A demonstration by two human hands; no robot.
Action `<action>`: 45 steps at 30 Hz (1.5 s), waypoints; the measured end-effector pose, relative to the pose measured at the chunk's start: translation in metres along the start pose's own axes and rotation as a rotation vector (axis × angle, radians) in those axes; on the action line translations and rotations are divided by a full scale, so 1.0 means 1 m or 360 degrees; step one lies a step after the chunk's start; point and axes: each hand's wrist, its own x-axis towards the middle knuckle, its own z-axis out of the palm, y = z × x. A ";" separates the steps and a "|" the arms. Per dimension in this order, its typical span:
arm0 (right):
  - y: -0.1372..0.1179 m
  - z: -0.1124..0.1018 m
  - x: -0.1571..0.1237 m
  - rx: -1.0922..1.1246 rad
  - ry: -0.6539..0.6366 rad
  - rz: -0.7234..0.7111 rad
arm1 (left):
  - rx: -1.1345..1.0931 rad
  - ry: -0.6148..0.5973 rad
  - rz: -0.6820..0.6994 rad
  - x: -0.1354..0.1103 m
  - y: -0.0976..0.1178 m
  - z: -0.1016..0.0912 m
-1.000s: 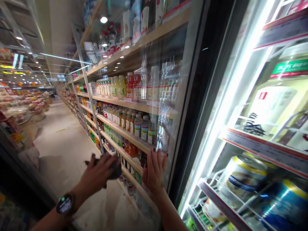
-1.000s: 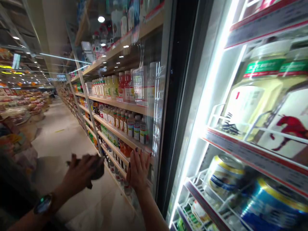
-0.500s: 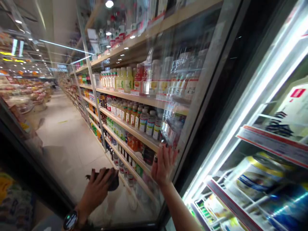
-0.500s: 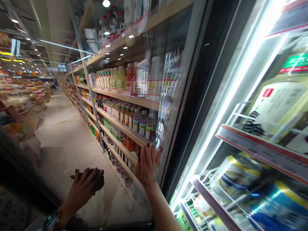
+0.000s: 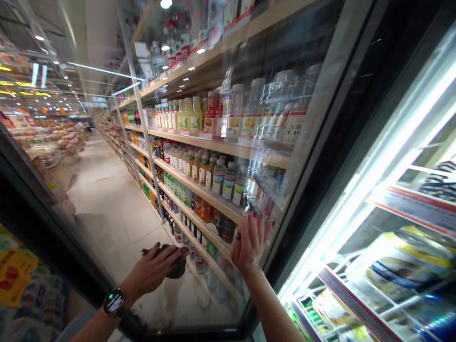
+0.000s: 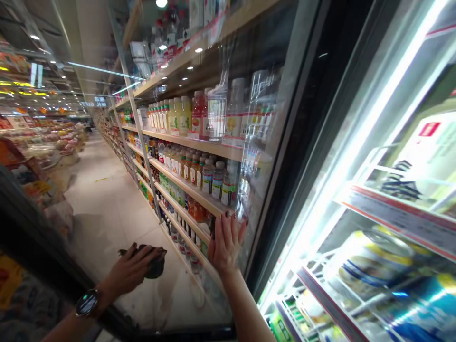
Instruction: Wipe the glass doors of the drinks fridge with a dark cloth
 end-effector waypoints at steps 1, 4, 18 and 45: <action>0.000 0.000 0.000 0.0003 0.0003 0.0003 | -0.0004 -0.0087 0.0134 0.007 -0.011 -0.008; -0.001 0.001 -0.001 0.0016 -0.0019 0.0018 | 0.0090 -0.0089 0.0055 0.076 -0.079 -0.055; -0.002 0.002 0.009 0.0025 0.0008 -0.0049 | 0.0168 -0.0280 0.1128 0.202 -0.098 -0.071; -0.030 0.017 0.089 -0.0010 0.0150 -0.0055 | 0.0302 -0.0091 0.0990 0.280 -0.108 -0.086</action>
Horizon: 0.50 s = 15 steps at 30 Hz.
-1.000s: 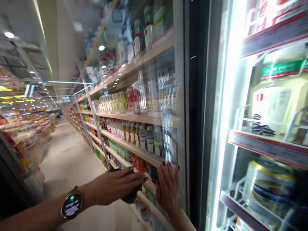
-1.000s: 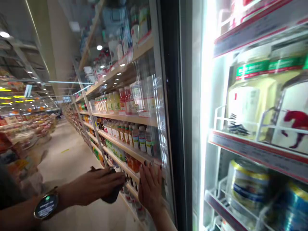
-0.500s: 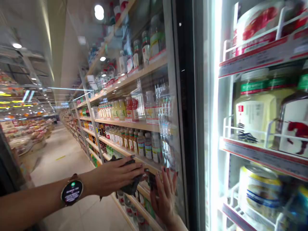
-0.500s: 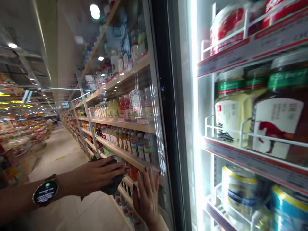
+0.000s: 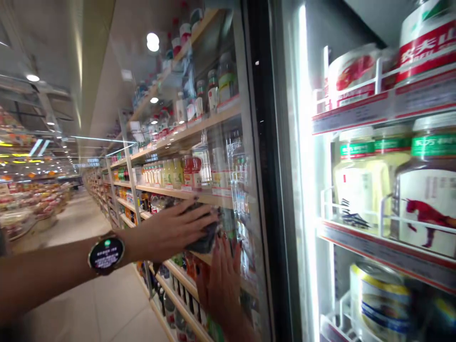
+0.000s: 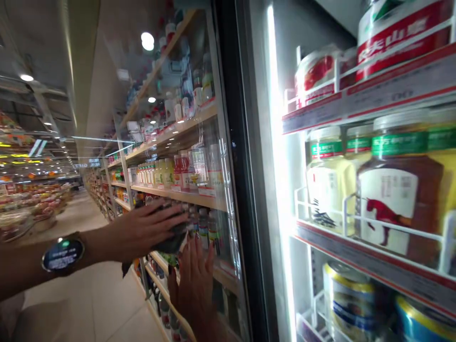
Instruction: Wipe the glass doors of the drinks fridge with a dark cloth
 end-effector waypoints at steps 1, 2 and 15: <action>0.000 0.000 -0.001 0.0004 0.0004 0.0001 | 0.0031 0.0009 -0.0071 0.007 -0.017 -0.009; 0.000 0.000 -0.001 0.0005 0.0007 0.0002 | 0.0075 0.0042 -0.0195 0.018 -0.039 -0.020; -0.002 -0.003 -0.002 0.0024 0.0175 0.0118 | -0.0023 -0.0165 0.0101 -0.028 0.016 -0.008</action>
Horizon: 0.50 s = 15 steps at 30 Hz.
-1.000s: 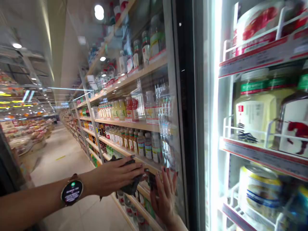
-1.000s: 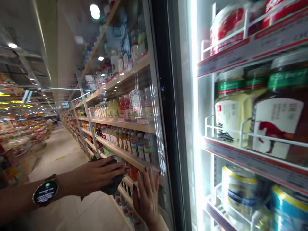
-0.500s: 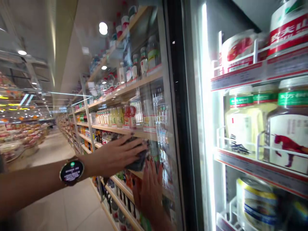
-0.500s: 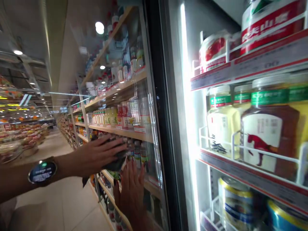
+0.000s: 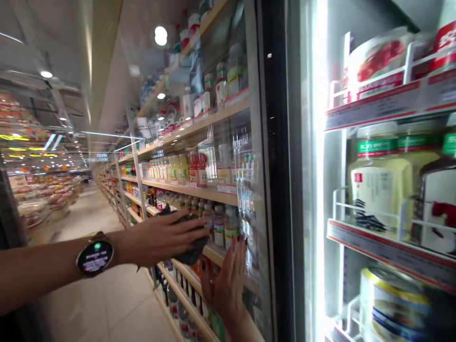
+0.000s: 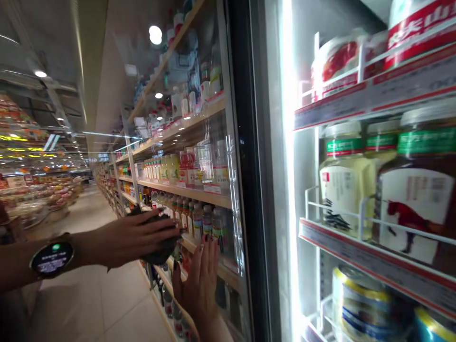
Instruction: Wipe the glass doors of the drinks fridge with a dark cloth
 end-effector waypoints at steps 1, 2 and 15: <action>0.000 0.000 0.000 0.0007 -0.0011 0.0000 | 0.0021 0.0023 -0.0091 -0.003 -0.017 -0.010; 0.000 0.000 0.001 0.0008 -0.0021 -0.0004 | 0.0053 0.0057 -0.0240 -0.003 -0.036 -0.021; 0.005 -0.002 0.002 0.0094 -0.0073 -0.0069 | -0.0078 -0.0027 -0.0043 -0.080 0.034 0.007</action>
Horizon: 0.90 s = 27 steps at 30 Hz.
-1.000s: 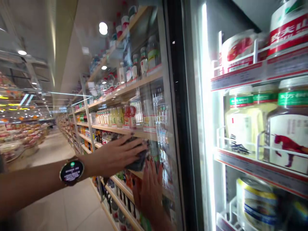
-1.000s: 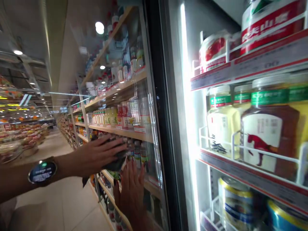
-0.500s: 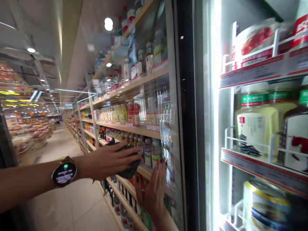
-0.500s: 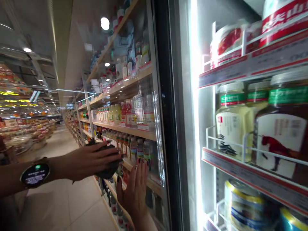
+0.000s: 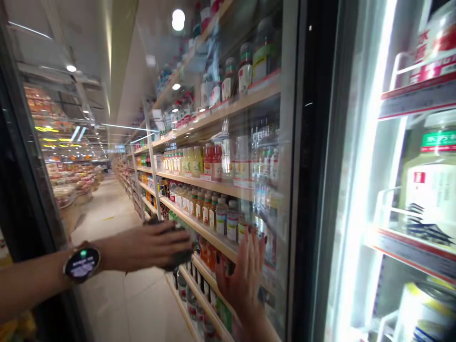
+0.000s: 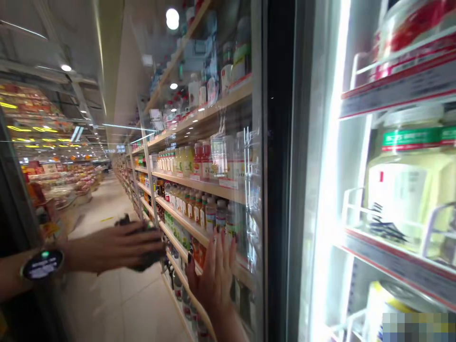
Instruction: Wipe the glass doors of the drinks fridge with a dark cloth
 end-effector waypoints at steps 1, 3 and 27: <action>0.000 0.000 0.000 -0.0002 0.0004 0.0002 | 0.0023 0.0040 -0.0170 -0.001 -0.027 -0.014; 0.000 0.000 0.000 -0.0015 0.0010 0.0022 | 0.0092 0.0215 -0.0579 0.000 -0.080 -0.039; 0.003 -0.005 -0.001 -0.0056 -0.0116 -0.0054 | -0.0070 0.0244 -0.0470 -0.057 0.050 0.022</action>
